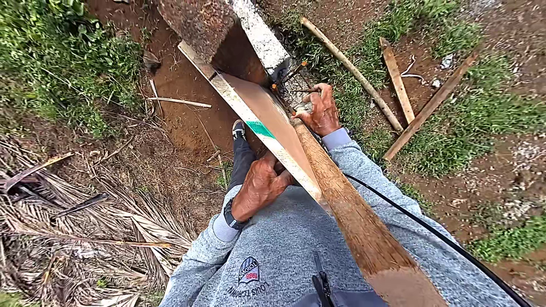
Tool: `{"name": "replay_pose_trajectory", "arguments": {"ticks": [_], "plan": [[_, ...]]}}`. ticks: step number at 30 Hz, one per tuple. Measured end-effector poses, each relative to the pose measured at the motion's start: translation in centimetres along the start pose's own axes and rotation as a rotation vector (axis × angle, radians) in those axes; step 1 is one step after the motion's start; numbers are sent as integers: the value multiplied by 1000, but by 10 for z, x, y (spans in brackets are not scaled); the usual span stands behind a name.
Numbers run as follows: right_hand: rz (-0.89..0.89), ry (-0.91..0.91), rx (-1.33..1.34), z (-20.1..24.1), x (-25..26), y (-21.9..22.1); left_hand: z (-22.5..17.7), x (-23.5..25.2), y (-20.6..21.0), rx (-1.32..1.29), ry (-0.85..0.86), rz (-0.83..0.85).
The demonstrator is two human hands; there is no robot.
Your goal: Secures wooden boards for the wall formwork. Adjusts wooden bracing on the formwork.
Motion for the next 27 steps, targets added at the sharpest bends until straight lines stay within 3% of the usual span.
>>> {"name": "replay_pose_trajectory", "arguments": {"ticks": [21,27], "plan": [[27,-9,28,-15,-9,-8,7,-3,1,12,-43,-13],[-95,53,157,-29,-39,-34,-9,-14,-2,-15,-68,-5]]}}
Point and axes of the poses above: each hand's wrist, its own x-axis towards the middle knuckle, its own y-axis out of the palm, z = x × y, the point moved 5 cm from there along x, towards the middle knuckle, and after that the axes turned 2 degrees about y, right-handed, at the moved point
